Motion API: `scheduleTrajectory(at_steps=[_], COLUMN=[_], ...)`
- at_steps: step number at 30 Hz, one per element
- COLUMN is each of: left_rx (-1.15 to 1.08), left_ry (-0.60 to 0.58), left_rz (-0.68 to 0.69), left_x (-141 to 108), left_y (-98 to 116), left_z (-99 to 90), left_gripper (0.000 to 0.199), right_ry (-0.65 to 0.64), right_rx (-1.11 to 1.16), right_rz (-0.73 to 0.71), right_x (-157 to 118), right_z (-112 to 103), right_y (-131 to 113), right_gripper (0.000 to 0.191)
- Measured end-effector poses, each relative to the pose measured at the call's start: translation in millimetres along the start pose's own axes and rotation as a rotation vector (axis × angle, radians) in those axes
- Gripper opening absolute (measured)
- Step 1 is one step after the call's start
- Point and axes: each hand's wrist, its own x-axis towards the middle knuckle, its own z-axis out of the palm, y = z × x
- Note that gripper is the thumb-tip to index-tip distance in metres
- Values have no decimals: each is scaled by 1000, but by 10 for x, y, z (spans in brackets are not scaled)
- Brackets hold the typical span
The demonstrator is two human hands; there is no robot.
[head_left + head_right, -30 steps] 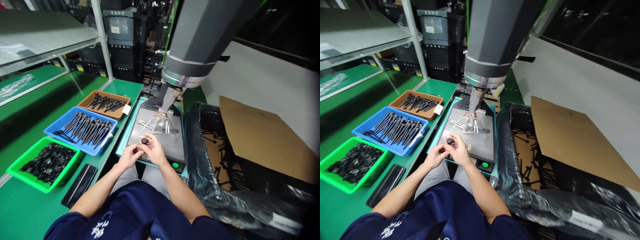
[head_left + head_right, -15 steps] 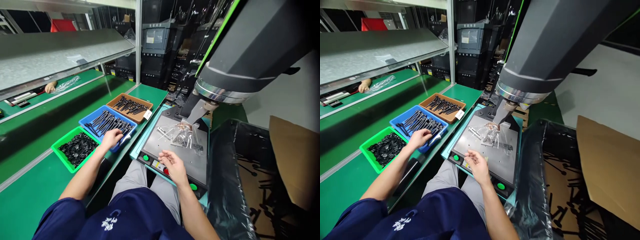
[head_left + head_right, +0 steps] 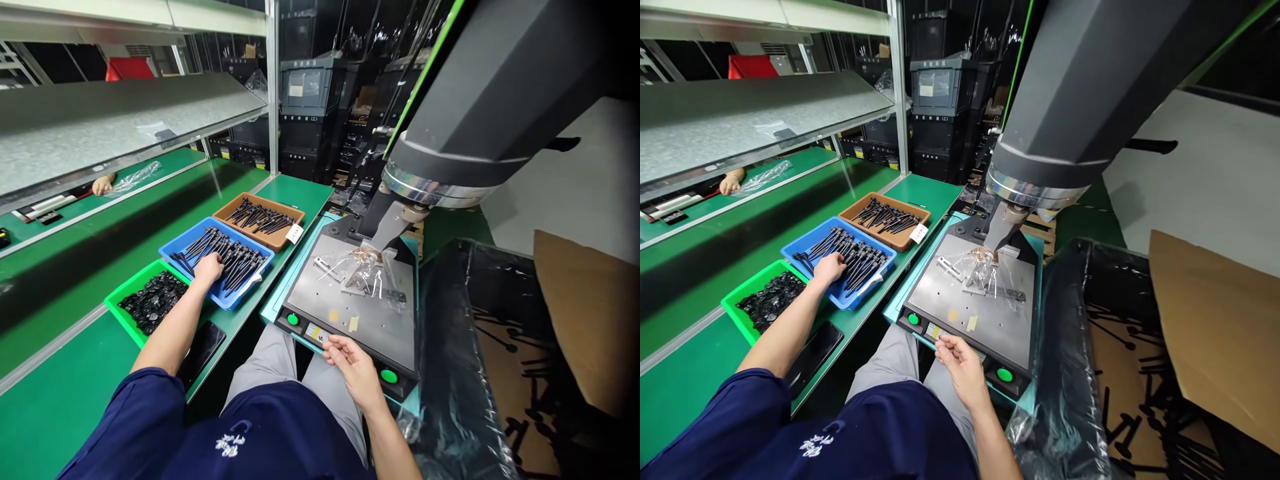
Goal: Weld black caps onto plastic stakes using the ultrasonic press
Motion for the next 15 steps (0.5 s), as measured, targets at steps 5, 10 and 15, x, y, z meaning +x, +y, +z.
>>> scheduleTrajectory(at_steps=[5, 10, 15], left_rx=[33, 38, 46], left_ry=[11, 36, 15], left_rz=[40, 57, 60], left_x=[22, 144, 132], left_y=[116, 235, 277], left_z=[1, -10, -35], left_gripper=[21, 25, 27], right_ry=[5, 35, -24], right_rx=[-41, -76, -173], right_rz=[45, 126, 316], right_x=[-49, -286, -949], right_z=[-5, -177, -713], right_y=[127, 212, 200], right_gripper=[48, 53, 49])
